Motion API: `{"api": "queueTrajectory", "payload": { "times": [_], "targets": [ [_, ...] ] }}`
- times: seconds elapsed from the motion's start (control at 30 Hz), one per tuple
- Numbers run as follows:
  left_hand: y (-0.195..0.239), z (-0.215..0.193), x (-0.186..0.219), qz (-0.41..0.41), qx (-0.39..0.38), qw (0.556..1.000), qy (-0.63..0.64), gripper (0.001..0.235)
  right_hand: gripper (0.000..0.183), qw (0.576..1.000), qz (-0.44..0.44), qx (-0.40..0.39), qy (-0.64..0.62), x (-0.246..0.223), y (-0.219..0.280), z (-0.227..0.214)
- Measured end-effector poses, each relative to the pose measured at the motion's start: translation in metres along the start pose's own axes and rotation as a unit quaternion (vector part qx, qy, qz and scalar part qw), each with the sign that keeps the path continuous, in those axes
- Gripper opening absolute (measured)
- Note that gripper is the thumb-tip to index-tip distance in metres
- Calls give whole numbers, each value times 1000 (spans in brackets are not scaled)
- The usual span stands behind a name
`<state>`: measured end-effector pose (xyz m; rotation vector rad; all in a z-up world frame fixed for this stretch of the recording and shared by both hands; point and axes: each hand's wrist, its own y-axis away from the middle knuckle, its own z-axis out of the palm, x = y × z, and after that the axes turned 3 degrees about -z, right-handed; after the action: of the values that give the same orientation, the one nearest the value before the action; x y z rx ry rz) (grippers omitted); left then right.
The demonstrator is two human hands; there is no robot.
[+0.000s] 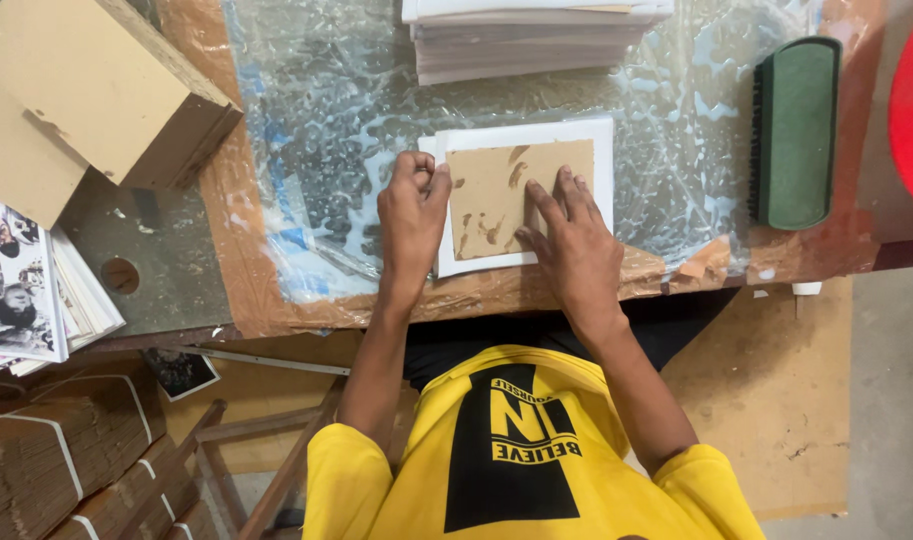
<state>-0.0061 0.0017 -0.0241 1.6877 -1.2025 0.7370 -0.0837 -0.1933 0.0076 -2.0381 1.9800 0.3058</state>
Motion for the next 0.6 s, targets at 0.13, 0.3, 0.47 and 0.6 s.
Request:
{"api": "queueTrajectory", "payload": {
  "times": [0.13, 0.3, 0.47, 0.6],
  "targets": [
    [12, -7, -8, 51, -150, 981, 112, 55, 57, 999, 6, 15, -34, 3, 2, 0],
    [39, 2, -21, 57, -173, 979, 89, 95, 53, 997, -6, 38, -72, 3, 1, -6],
    [26, -10, 41, 176, -157, 969, 72, 97, 42, 975, 45, 60, -207, 15, 11, -59],
    [-100, 6, 88, 83, -222, 934, 267, 31, 29, 947, 108, 140, -267, 21, 37, -98]
  ]
}}
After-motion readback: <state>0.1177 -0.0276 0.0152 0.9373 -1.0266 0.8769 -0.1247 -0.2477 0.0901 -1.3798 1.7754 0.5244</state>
